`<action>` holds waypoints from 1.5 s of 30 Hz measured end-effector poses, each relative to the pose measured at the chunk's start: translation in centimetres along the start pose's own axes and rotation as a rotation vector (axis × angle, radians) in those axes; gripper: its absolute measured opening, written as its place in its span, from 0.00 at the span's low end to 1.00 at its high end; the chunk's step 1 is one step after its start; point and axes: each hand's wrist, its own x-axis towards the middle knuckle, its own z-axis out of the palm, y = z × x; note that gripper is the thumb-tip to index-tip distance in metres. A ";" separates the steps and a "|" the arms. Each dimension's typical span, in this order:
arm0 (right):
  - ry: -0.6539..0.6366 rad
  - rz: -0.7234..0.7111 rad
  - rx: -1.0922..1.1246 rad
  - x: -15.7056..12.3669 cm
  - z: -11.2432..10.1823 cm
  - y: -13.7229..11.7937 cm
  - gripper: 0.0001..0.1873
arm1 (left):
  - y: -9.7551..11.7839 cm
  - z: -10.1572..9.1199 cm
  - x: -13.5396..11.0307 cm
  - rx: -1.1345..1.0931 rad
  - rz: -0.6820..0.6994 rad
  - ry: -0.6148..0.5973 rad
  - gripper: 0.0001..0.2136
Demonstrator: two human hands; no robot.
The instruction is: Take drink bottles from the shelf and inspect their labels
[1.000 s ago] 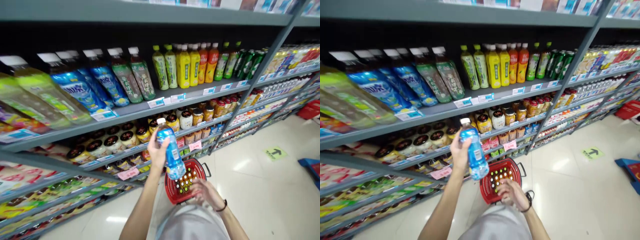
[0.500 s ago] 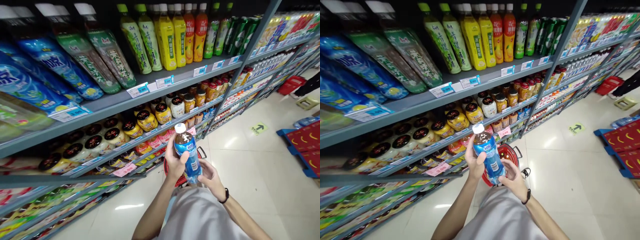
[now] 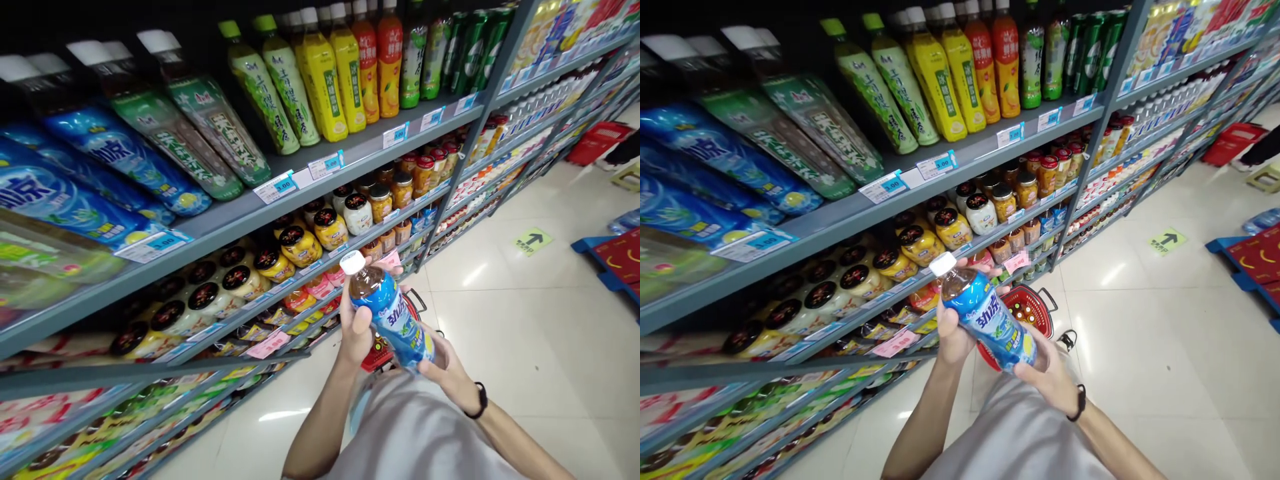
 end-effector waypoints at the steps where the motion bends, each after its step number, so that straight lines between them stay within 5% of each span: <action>1: 0.030 -0.029 -0.006 -0.1 0.0 0.2 0.38 | 0.1 0.1 0.0 0.020 0.005 -0.010 0.33; 6: 0.144 -0.126 -0.092 -0.3 0.9 -0.4 0.35 | 0.3 0.3 -0.2 0.175 0.008 -0.047 0.36; 12: 0.177 -0.156 -0.227 0.2 1.2 -0.9 0.34 | -0.2 0.2 -0.2 0.110 -0.039 0.039 0.34; 21: -0.405 0.305 0.237 0.9 -0.3 -1.7 0.42 | 0.9 0.9 0.9 -0.100 -0.193 0.004 0.35; 31: 0.020 -0.045 -0.162 -0.1 0.6 0.4 0.38 | 0.8 0.9 1.2 -0.028 -0.082 0.035 0.38; 36: 0.104 -0.139 -0.378 0.1 0.7 0.3 0.37 | 1.1 0.9 0.9 0.035 -0.089 0.079 0.38; 45: 0.134 -0.098 -0.409 -0.1 1.8 0.8 0.38 | 1.1 0.7 0.2 0.036 -0.132 -0.069 0.33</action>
